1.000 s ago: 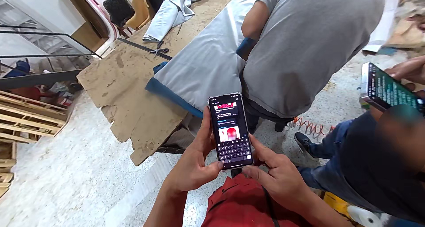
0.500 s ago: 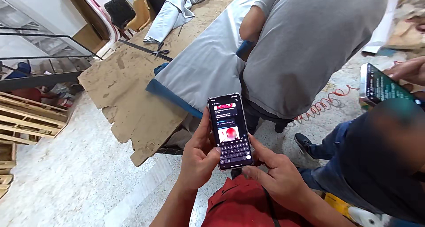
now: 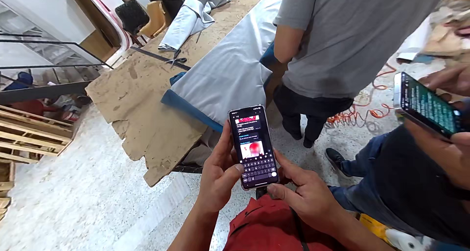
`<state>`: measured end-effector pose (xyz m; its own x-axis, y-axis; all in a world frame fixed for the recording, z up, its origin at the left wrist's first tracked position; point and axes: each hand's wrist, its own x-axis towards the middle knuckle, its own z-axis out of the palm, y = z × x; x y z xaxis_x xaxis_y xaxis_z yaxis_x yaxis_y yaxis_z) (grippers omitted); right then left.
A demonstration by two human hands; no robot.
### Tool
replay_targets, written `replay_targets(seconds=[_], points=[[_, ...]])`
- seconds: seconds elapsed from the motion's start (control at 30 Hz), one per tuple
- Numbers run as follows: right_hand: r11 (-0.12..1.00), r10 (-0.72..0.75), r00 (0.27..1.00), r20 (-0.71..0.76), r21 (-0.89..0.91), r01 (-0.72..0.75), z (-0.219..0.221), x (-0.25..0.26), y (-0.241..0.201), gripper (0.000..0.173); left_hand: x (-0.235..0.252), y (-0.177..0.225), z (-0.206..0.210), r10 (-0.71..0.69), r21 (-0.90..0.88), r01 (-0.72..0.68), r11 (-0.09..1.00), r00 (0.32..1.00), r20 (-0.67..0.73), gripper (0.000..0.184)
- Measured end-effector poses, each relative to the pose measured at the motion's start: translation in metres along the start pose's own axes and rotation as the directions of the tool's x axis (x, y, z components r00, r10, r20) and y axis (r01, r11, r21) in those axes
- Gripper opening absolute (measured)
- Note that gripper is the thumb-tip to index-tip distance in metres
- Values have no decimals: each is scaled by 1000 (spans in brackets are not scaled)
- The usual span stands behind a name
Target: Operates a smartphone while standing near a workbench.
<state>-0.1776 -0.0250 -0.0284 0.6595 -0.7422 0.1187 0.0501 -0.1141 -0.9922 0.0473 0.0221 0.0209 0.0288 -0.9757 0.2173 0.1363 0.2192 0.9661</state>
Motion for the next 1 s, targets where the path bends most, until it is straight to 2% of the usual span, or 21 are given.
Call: replay_targets(seconds=[0.13, 0.2, 0.3, 0.47, 0.63, 1.0], points=[[998, 65, 998, -5, 25, -65, -1, 0, -1, 61, -2, -5, 6, -24, -86, 16, 996, 996, -85, 74], [997, 48, 998, -34, 55, -46, -2, 0, -1, 51, -3, -7, 8, -43, -96, 32, 995, 992, -117, 72], [996, 17, 995, -99, 88, -8, 0, 0, 0, 45, -4, -9, 9, -34, -90, 24, 996, 993, -110, 72], [998, 49, 980, -195, 37, -42, 5, 1, -2, 43, -5, -8, 12, -5, -86, -3, 996, 996, -91, 73], [995, -54, 991, -123, 79, 64, 3, -1, 3, 46, -6, -8, 9, 4, -83, -12, 996, 995, -100, 72], [996, -53, 990, -132, 67, 62, 3, -1, 2, 46, -5, -10, 7, -6, -98, -3, 995, 996, -91, 72]])
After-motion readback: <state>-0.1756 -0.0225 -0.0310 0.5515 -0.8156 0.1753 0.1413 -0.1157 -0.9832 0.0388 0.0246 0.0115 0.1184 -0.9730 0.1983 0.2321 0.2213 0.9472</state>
